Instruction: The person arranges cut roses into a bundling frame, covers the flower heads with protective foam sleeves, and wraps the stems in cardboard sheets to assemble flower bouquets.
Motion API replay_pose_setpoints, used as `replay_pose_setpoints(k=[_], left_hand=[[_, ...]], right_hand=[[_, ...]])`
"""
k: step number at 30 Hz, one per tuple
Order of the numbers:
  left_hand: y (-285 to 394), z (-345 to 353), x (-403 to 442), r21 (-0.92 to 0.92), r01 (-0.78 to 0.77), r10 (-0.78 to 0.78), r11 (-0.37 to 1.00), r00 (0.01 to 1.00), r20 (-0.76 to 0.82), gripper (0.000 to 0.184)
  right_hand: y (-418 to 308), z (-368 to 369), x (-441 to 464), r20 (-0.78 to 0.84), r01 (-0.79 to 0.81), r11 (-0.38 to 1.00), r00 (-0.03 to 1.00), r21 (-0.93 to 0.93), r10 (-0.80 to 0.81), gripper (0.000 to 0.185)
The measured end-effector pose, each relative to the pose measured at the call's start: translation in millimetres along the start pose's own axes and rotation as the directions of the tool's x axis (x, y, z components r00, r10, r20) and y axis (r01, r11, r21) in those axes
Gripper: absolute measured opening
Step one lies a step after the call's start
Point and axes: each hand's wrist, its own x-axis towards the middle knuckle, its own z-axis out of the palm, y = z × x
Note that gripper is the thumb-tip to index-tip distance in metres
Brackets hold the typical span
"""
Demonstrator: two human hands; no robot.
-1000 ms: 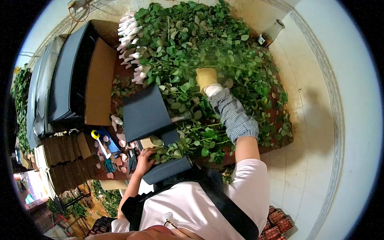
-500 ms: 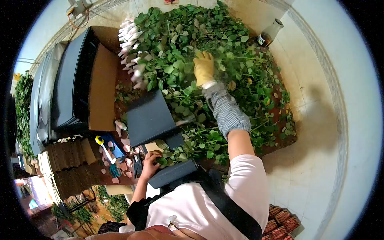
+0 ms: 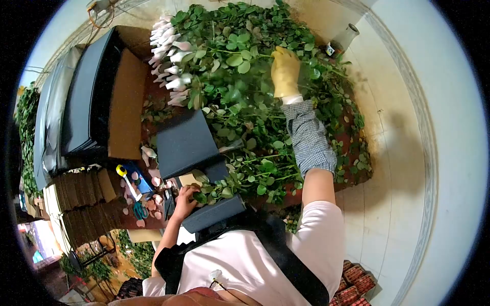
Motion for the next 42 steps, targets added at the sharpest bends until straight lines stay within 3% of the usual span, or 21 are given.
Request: replay_pose_setpoints(k=[6,8,9,12,13,15,16,18,20,22,24,26,28,30,31,32,34,36,37,40,42], left_hand=[[0,0,-1,-0.019,-0.002,0.002,1.000,1.000,-0.011,0.040],[2,1,-2,-0.039,0.020,-0.021,0.999,1.000,-0.005,0.040],[3,-2,-1,-0.055,0.032,-0.032,0.998,0.999,0.001,0.040],[-1,1,-2,-0.058,0.021,-0.022,0.998,1.000,-0.010,0.040],[1,1,-2,-0.044,0.023,-0.023,0.999,1.000,-0.017,0.041],[1,2,-1,-0.054,0.015,-0.016,0.998,1.000,-0.016,0.041],[0,2,-1,-0.058,0.010,-0.012,0.998,1.000,-0.020,0.041],[-6,4,1,-0.049,-0.011,0.011,0.999,1.000,0.010,0.041],[-9,4,4,-0.066,-0.008,0.009,0.998,1.000,0.011,0.041],[-7,0,6,-0.014,-0.024,0.025,1.000,0.999,0.045,0.041],[0,0,6,0.003,-0.030,0.030,1.000,0.999,0.036,0.039],[1,0,3,-0.004,-0.022,0.022,1.000,0.999,0.041,0.039],[2,0,4,0.001,0.017,-0.017,1.000,0.999,0.031,0.039],[3,0,4,0.003,0.024,-0.024,1.000,0.999,0.032,0.039],[3,0,3,0.010,0.022,-0.022,1.000,0.999,0.028,0.038],[3,1,3,0.016,0.020,-0.021,1.000,0.999,0.024,0.038],[0,1,3,0.012,0.016,-0.016,1.000,1.000,0.025,0.038],[-1,1,2,0.010,0.017,-0.017,1.000,1.000,0.017,0.038],[-1,0,2,0.002,0.010,-0.010,1.000,1.000,0.027,0.039],[1,0,0,-0.002,0.021,-0.021,1.000,1.000,0.015,0.041],[-2,8,-3,-0.188,0.130,-0.145,0.974,0.987,-0.068,0.042]], right_hand=[[-34,-22,17,0.014,0.114,0.991,0.993,0.071,-0.115,0.021],[-28,-24,11,0.080,0.157,0.974,0.982,0.163,-0.171,0.021],[-27,-27,3,0.163,0.080,0.979,0.980,0.187,-0.111,0.019],[-17,-57,-26,0.138,0.098,0.986,0.984,0.138,-0.117,0.017],[-19,-71,-37,0.129,0.137,0.990,0.982,0.022,-0.139,0.016],[-10,-73,-77,0.204,0.069,0.998,0.977,-0.004,-0.066,0.017],[-5,-71,-97,0.257,0.023,1.000,0.966,0.002,-0.022,0.017],[26,-31,-163,0.234,0.034,0.987,0.972,-0.159,0.004,0.020],[39,-2,-231,0.552,-0.114,0.976,0.810,-0.186,0.200,0.027],[50,32,-283,0.499,-0.082,0.971,0.846,-0.225,0.187,0.034],[39,12,-258,0.645,-0.214,0.949,0.697,-0.229,0.313,0.035],[22,-14,-227,0.693,-0.248,0.933,0.624,-0.261,0.360,0.035],[2,-35,-203,0.689,-0.207,0.929,0.625,-0.307,0.367,0.031],[-8,-36,-198,0.376,-0.021,0.949,0.915,-0.315,0.145,0.028],[-15,-33,-195,0.327,-0.029,0.961,0.937,-0.274,0.121,0.027],[-18,-27,-196,0.397,-0.093,0.982,0.905,-0.162,0.151,0.031],[-14,-8,-207,0.647,-0.045,0.980,0.745,-0.194,0.162,0.030],[-6,17,-220,0.750,-0.082,0.969,0.618,-0.235,0.234,0.024],[0,23,-216,0.725,0.000,0.972,0.666,-0.235,0.175,0.015],[0,-2,-192,0.572,-0.119,0.973,0.792,-0.196,0.212,0.017],[3,-23,-171,0.128,-0.101,0.994,0.986,-0.041,0.105,0.025]])
